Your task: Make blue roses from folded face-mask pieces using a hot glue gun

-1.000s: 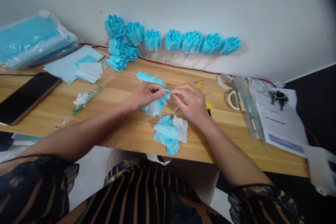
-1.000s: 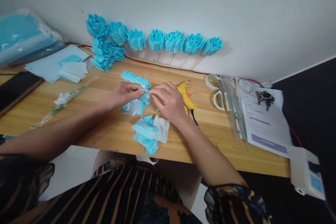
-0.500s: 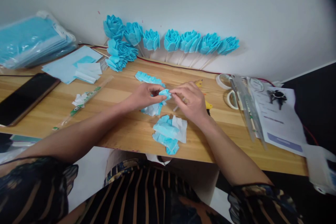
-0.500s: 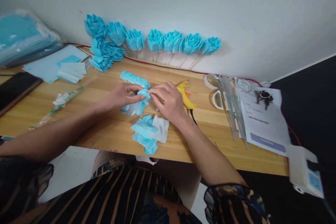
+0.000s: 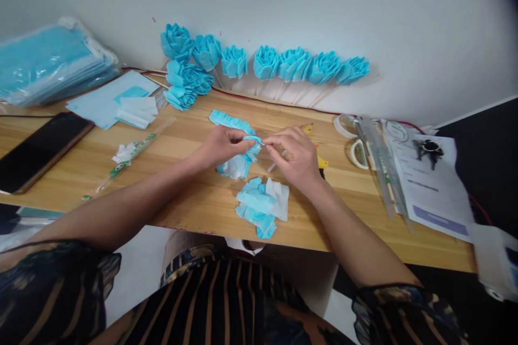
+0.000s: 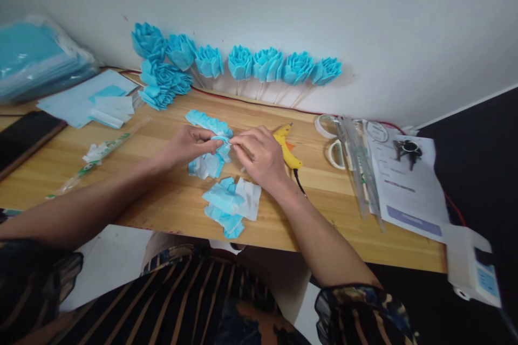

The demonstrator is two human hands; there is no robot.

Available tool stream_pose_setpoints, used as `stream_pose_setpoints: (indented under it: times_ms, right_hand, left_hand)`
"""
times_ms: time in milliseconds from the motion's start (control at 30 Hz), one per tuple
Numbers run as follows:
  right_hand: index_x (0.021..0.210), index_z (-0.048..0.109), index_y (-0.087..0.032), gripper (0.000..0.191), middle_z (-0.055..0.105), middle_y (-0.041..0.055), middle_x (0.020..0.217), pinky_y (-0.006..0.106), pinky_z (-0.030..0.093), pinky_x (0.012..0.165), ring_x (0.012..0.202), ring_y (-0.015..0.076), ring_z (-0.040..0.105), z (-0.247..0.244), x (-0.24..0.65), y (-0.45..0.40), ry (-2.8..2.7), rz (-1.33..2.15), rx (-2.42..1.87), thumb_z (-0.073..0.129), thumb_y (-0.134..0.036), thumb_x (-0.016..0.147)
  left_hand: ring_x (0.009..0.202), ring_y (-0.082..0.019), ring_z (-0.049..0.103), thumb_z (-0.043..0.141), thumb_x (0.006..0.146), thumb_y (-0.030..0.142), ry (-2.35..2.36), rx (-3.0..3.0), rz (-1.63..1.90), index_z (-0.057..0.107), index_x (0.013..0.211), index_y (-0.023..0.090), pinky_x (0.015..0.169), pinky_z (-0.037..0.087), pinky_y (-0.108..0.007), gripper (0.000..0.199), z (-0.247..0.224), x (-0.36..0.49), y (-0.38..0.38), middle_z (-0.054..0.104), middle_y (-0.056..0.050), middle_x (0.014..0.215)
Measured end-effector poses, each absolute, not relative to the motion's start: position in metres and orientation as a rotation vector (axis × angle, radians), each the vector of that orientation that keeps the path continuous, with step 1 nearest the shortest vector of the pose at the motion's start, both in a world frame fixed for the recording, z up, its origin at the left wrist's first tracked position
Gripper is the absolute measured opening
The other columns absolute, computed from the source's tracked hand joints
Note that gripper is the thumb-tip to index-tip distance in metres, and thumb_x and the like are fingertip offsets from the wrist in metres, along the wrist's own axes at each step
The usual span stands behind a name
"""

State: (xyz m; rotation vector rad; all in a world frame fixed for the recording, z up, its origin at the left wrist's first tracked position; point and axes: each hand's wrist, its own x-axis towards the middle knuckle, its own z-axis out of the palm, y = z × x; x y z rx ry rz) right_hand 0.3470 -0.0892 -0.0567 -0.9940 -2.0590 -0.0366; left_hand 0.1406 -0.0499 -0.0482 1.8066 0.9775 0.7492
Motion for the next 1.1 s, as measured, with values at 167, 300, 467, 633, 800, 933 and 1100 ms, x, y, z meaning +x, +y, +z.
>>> stream_pose_setpoints:
  times_ms: [167, 300, 467, 633, 800, 933, 1100]
  right_hand:
    - [0.092, 0.070, -0.026, 0.014, 0.074, 0.0023, 0.088, 0.038, 0.049, 0.076, 0.083, 0.0191, 0.065, -0.0569, 0.3453, -0.0908, -2.072, -0.001, -0.996, 0.059, -0.017, 0.091]
    - [0.092, 0.070, -0.025, 0.013, 0.074, 0.0032, 0.088, 0.038, 0.050, 0.076, 0.083, 0.0192, 0.066, -0.0569, 0.3451, -0.0907, -2.080, -0.023, -0.981, 0.059, -0.017, 0.091]
    - [0.091, 0.070, -0.025, 0.013, 0.074, 0.0022, 0.086, 0.038, 0.049, 0.076, 0.082, 0.0190, 0.065, -0.0573, 0.3464, -0.0893, -2.063, -0.053, -0.998, 0.059, -0.017, 0.091]
    - [0.092, 0.070, -0.025, 0.014, 0.074, 0.0019, 0.088, 0.038, 0.049, 0.075, 0.083, 0.0190, 0.065, -0.0584, 0.3475, -0.0886, -2.064, -0.055, -0.997, 0.059, -0.016, 0.091]
    - [0.092, 0.070, -0.025, 0.014, 0.073, 0.0026, 0.087, 0.038, 0.049, 0.076, 0.083, 0.0191, 0.065, -0.0584, 0.3469, -0.0885, -2.059, -0.045, -0.992, 0.059, -0.016, 0.091]
    - [0.094, 0.071, -0.026, 0.016, 0.073, 0.0026, 0.088, 0.039, 0.050, 0.077, 0.084, 0.0199, 0.065, -0.0582, 0.3468, -0.0895, -2.059, -0.009, -1.007, 0.059, -0.016, 0.090]
    - [0.125, 0.063, -0.030, 0.037, 0.073, 0.0018, 0.094, 0.042, 0.051, 0.084, 0.089, 0.0203, 0.065, -0.0572, 0.3471, -0.0919, -2.002, 0.039, -1.035, 0.058, -0.018, 0.090]
  left_hand:
    - [0.050, -0.008, 0.035, 0.060, 0.080, 0.038, 0.979, 1.768, 0.736, 0.051, 0.052, 0.017, 0.049, 0.026, -0.023, 0.037, -0.0491, 0.1415, -0.0496, 0.040, 0.004, 0.049]
    - [0.050, -0.008, 0.037, 0.060, 0.081, 0.036, 0.979, 1.751, 0.730, 0.053, 0.053, 0.016, 0.050, 0.027, -0.023, 0.035, -0.0488, 0.1414, -0.0492, 0.042, 0.004, 0.050]
    - [0.053, -0.008, 0.040, 0.062, 0.079, 0.034, 0.934, 1.770, 0.717, 0.058, 0.057, 0.015, 0.052, 0.030, -0.023, 0.029, -0.0474, 0.1400, -0.0490, 0.046, 0.004, 0.052]
    - [0.055, -0.010, 0.043, 0.062, 0.080, 0.045, 0.902, 1.775, 0.699, 0.059, 0.061, 0.016, 0.053, 0.030, -0.024, 0.035, -0.0461, 0.1393, -0.0499, 0.050, 0.002, 0.055]
    - [0.055, -0.011, 0.045, 0.059, 0.081, 0.048, 0.934, 1.780, 0.704, 0.060, 0.060, 0.016, 0.054, 0.032, -0.024, 0.038, -0.0490, 0.1389, -0.0489, 0.053, 0.001, 0.055]
    - [0.054, -0.010, 0.045, 0.059, 0.081, 0.042, 0.964, 1.770, 0.707, 0.061, 0.061, 0.015, 0.054, 0.033, -0.024, 0.033, -0.0510, 0.1386, -0.0477, 0.054, 0.002, 0.053]
    - [0.054, -0.010, 0.045, 0.059, 0.081, 0.042, 1.006, 1.736, 0.782, 0.061, 0.060, 0.015, 0.054, 0.033, -0.024, 0.034, -0.0526, 0.1377, -0.0468, 0.055, 0.001, 0.054]
